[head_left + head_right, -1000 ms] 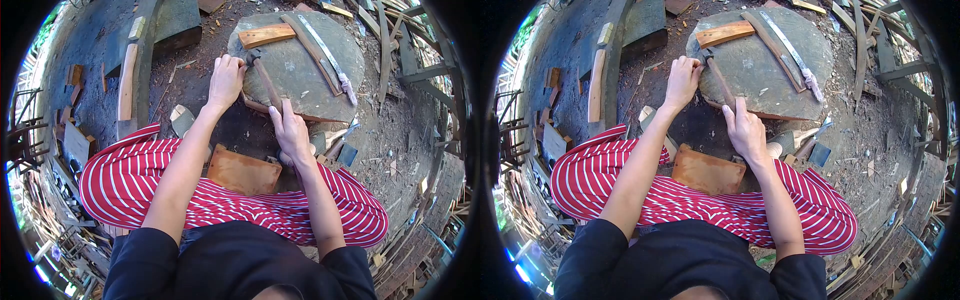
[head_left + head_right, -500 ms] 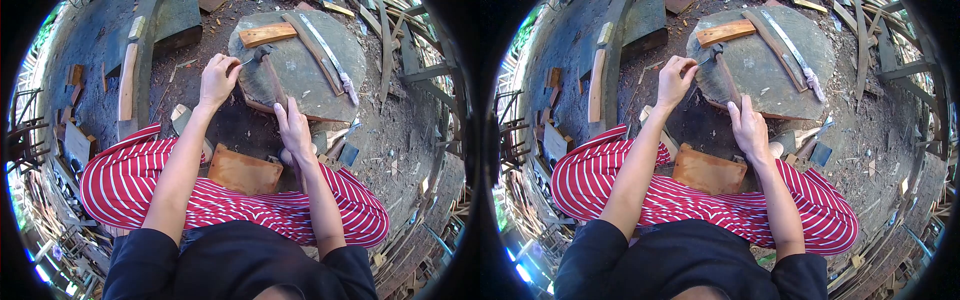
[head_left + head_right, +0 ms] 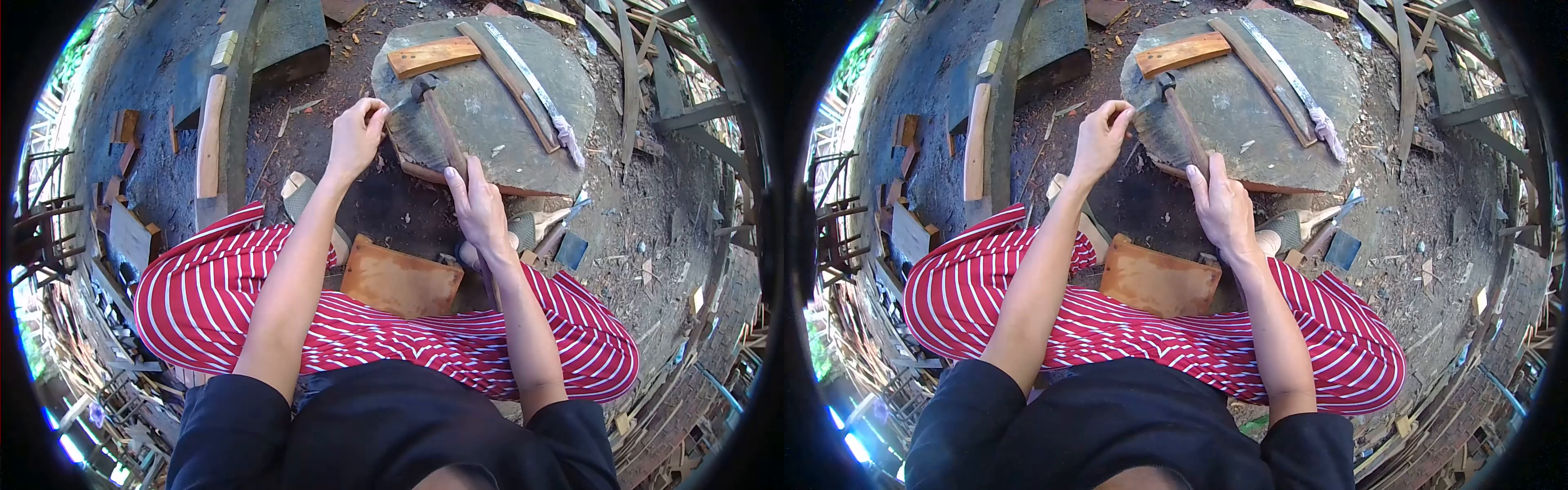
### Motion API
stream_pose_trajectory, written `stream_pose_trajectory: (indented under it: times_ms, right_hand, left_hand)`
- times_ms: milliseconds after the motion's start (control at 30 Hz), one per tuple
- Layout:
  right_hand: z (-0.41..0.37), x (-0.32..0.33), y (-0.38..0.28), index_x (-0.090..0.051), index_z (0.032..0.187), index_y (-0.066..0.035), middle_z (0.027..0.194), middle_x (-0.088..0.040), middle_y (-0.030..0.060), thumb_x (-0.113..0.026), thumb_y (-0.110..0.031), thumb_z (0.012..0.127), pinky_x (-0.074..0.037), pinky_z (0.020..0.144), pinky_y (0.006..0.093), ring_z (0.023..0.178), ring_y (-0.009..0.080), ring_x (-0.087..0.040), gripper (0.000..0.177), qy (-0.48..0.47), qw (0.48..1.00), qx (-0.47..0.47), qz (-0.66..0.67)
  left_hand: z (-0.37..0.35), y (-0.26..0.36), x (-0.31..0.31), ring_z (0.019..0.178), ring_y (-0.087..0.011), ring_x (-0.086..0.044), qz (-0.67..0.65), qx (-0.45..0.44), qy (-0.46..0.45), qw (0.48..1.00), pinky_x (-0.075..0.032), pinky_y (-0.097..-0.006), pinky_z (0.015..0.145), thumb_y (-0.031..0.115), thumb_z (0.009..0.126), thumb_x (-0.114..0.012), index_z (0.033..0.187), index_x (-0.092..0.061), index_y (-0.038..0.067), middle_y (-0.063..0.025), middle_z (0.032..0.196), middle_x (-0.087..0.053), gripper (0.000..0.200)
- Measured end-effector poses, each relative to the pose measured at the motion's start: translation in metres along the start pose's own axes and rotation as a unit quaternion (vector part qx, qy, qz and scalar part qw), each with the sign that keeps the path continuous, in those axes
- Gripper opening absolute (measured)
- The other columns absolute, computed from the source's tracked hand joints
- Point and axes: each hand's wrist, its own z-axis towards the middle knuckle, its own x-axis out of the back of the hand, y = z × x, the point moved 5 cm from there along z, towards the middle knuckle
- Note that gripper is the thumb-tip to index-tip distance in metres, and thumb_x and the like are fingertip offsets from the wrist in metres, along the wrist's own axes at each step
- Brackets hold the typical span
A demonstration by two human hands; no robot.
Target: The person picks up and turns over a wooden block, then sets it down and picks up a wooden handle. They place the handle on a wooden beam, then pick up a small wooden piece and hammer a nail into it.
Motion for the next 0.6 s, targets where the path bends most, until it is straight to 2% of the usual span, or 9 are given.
stream_pose_trajectory:
  times_ms: [33,67,267,600]
  right_hand:
    - [0.000,0.001,-0.001,-0.046,0.113,-0.002,0.071,-0.062,0.0283,-0.050,-0.033,0.102,-0.047,0.060,0.0541,0.070,0.0481,-0.063,0.033,0.001,1.000,-0.001,0.001]
    - [0.000,0.001,-0.002,-0.046,0.112,-0.002,0.069,-0.062,0.0278,-0.050,-0.033,0.102,-0.047,0.059,0.0538,0.069,0.0477,-0.063,0.033,0.001,1.000,0.001,-0.003]
    - [-0.003,-0.001,-0.003,-0.046,0.109,-0.002,0.067,-0.062,0.0261,-0.050,-0.034,0.102,-0.047,0.057,0.0536,0.067,0.0466,-0.063,0.033,-0.004,1.000,0.014,-0.026]
    - [-0.005,-0.003,-0.011,-0.044,0.101,-0.004,0.068,-0.062,0.0250,-0.050,-0.035,0.102,-0.047,0.056,0.0538,0.067,0.0466,-0.063,0.031,-0.016,0.998,0.025,-0.047]
  left_hand:
    - [-0.001,-0.009,-0.003,0.073,-0.0118,-0.064,-0.075,0.089,-0.042,0.992,-0.054,-0.0270,0.066,0.014,0.097,-0.061,0.103,-0.067,-0.001,-0.0077,0.086,-0.068,0.017]
    - [-0.001,-0.016,-0.002,0.072,-0.0103,-0.064,-0.107,0.105,-0.026,0.988,-0.055,-0.0246,0.066,0.013,0.097,-0.062,0.105,-0.068,-0.003,-0.0059,0.086,-0.068,0.019]
    - [-0.007,-0.025,-0.002,0.075,-0.0117,-0.067,-0.174,0.100,0.001,0.980,-0.058,-0.0256,0.072,0.006,0.093,-0.066,0.102,-0.068,-0.004,-0.0053,0.086,-0.069,0.014]
    - [-0.006,-0.018,0.004,0.077,-0.0115,-0.068,-0.128,0.073,-0.017,0.989,-0.056,-0.0240,0.073,0.005,0.091,-0.068,0.104,-0.069,-0.004,-0.0046,0.087,-0.070,0.016]
